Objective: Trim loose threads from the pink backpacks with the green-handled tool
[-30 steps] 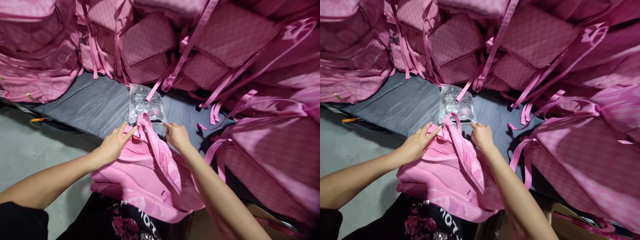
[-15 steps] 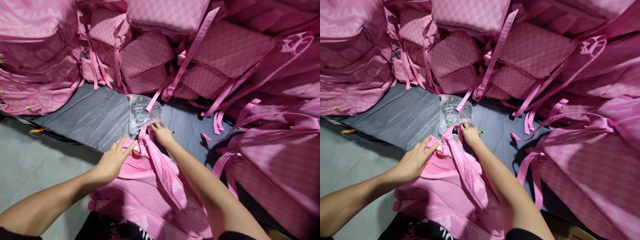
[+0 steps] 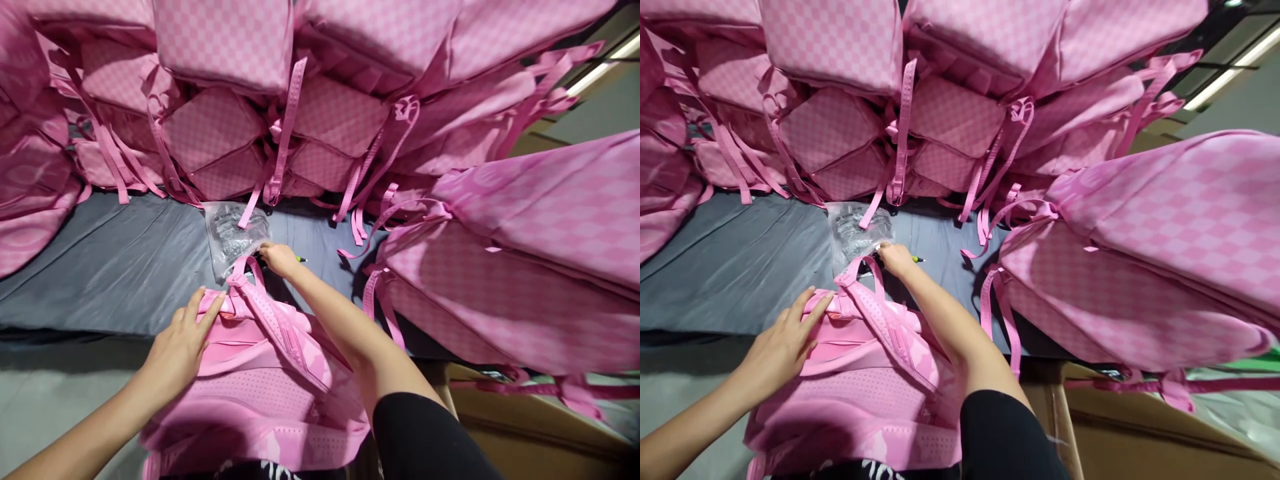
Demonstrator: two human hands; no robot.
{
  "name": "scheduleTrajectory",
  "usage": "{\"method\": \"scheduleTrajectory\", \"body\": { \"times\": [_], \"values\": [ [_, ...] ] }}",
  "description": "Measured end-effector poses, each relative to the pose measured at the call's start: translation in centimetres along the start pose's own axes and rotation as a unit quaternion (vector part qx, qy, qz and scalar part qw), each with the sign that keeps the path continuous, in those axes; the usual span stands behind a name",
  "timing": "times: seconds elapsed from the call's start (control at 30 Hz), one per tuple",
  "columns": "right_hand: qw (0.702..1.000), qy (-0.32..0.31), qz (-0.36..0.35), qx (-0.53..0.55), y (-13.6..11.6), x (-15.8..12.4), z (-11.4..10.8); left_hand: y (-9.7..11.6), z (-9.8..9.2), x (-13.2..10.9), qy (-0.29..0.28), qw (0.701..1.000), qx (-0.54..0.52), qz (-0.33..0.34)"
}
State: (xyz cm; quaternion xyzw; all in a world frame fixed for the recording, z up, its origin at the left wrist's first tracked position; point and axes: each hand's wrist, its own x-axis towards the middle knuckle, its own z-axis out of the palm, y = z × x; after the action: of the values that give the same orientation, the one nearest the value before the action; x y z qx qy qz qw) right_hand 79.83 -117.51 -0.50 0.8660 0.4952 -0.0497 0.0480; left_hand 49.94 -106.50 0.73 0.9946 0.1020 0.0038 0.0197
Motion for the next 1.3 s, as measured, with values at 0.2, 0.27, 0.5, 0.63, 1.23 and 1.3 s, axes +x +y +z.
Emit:
{"method": "scheduleTrajectory", "body": {
  "times": [0.2, 0.27, 0.5, 0.63, 1.23, 1.3],
  "values": [
    [0.996, 0.071, 0.003, 0.047, 0.2, -3.1, 0.0, 0.7, -1.1, 0.2, -0.041, 0.999, -0.003, -0.013],
    [0.991, 0.115, 0.02, 0.063, 0.2, -4.0, 0.1, 0.8, -1.1, 0.2, -0.046, 0.999, -0.009, -0.016],
    [0.924, 0.366, -0.044, 0.104, -3.3, -12.0, -1.9, 0.7, -2.6, -0.4, -0.081, 0.99, -0.11, -0.032],
    [0.827, 0.51, -0.2, 0.13, -6.9, -17.7, -3.1, 2.1, -5.6, -1.2, 0.048, 0.953, -0.298, -0.013],
    [0.868, 0.334, -0.215, 0.298, -11.5, -20.7, -3.3, 4.2, -3.1, -3.9, 0.261, 0.816, -0.502, 0.122],
    [0.882, 0.338, -0.185, 0.273, -11.3, -20.3, -3.0, 3.0, -2.2, -4.6, 0.3, 0.84, -0.435, 0.124]
  ]
}}
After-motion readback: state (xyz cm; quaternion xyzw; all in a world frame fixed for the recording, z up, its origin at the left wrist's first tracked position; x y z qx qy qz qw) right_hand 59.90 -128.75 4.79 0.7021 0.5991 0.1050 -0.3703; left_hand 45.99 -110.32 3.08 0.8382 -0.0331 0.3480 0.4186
